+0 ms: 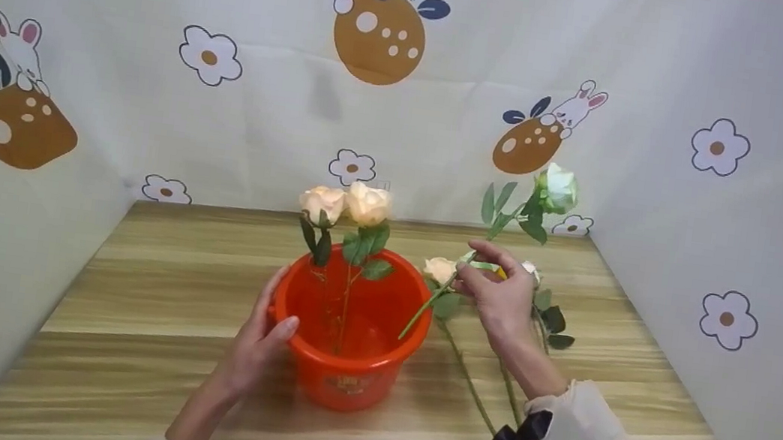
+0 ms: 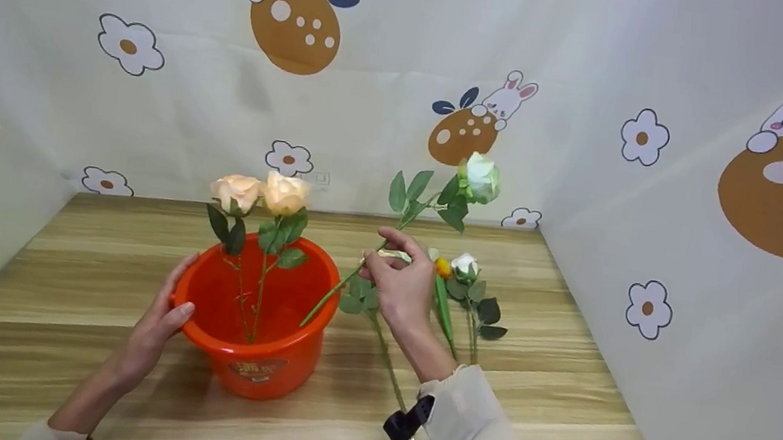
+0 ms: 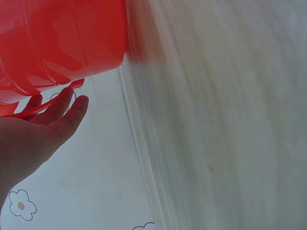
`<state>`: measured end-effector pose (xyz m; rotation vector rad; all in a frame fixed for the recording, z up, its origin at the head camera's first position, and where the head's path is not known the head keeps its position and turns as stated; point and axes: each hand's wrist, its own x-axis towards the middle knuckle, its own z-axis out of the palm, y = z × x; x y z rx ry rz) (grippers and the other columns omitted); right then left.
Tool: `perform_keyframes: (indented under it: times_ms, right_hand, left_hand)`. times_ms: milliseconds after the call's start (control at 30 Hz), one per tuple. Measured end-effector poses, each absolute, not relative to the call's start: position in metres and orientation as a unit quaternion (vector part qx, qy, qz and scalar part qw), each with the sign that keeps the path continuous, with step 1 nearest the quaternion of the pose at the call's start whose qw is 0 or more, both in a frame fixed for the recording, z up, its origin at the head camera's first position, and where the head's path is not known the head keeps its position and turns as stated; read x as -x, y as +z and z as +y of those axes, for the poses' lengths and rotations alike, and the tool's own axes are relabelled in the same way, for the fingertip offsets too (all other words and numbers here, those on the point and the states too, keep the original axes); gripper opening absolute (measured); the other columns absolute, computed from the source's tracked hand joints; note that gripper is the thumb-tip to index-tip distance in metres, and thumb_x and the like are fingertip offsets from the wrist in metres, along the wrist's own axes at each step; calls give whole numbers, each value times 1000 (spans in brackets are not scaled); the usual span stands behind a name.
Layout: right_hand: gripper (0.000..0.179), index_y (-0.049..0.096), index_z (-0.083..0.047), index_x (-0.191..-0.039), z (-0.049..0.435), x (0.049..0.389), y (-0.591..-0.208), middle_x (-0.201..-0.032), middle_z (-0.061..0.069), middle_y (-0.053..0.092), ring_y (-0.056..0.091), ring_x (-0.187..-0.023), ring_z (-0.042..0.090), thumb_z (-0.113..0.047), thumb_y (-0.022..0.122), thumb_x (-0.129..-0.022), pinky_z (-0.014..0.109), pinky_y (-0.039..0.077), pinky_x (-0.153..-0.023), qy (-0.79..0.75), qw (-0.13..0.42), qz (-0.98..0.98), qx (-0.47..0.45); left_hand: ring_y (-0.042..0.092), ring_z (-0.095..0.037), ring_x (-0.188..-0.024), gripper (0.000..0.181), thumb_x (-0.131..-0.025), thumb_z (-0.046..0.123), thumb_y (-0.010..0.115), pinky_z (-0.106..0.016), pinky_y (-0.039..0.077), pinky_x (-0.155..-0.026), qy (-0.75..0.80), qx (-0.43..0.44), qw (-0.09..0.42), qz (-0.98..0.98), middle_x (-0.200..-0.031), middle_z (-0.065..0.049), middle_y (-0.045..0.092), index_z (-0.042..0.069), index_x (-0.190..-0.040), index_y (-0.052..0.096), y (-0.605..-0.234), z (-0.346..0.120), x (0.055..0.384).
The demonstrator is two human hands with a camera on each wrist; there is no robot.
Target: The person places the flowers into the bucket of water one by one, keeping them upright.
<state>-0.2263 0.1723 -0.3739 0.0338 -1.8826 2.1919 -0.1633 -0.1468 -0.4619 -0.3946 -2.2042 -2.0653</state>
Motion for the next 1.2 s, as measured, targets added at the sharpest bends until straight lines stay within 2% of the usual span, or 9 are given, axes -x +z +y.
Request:
perform_keyframes:
  times_ms: [167, 367, 533, 700, 1000, 1200]
  right_hand:
    - [37, 68, 10, -124, 167, 224, -376, -107, 12, 59, 73, -68, 11, 15, 69, -87, 28, 66, -67, 746, 136, -651, -40]
    - [38, 70, 9, -124, 159, 221, -376, -107, 5, 59, 71, -69, 9, 13, 70, -86, 29, 65, -68, 723, 144, -671, -73]
    - [38, 71, 8, -124, 153, 219, -378, -112, 9, 58, 72, -72, 9, 10, 71, -86, 26, 64, -67, 698, 146, -694, -98]
    - [39, 70, 10, -124, 145, 218, -381, -115, 15, 56, 72, -75, 8, 10, 71, -86, 24, 64, -68, 678, 146, -711, -115]
    - [45, 72, 3, -130, 138, 217, -378, -118, 12, 60, 71, -89, 13, 9, 73, -85, 22, 63, -72, 663, 103, -735, -96]
    - [50, 69, 4, -134, 135, 218, -377, -124, 15, 53, 72, -87, 13, 11, 73, -85, 21, 63, -76, 672, 88, -729, -100]
  left_hand:
    - [44, -39, -151, 75, -106, 20, 55, -44, 52, -113, -672, 135, 52, -727, -172, -11, 32, 31, -170, 17, -461, -147, 164]
    - [43, -38, -152, 76, -105, 19, 55, -38, 53, -112, -676, 136, 51, -722, -172, -10, 31, 30, -170, 17, -461, -147, 165]
    - [43, -39, -152, 76, -105, 18, 54, -40, 51, -114, -675, 135, 49, -724, -172, -12, 31, 27, -170, 17, -462, -146, 165]
    - [42, -38, -153, 76, -105, 18, 54, -40, 50, -115, -675, 131, 47, -725, -173, -10, 31, 31, -170, 16, -464, -147, 164]
    - [42, -38, -152, 76, -105, 19, 54, -39, 52, -113, -676, 133, 50, -723, -173, -8, 30, 32, -169, 17, -463, -146, 164]
    - [42, -39, -152, 76, -105, 20, 54, -39, 53, -112, -675, 134, 52, -723, -173, -10, 29, 30, -170, 16, -464, -147, 164]
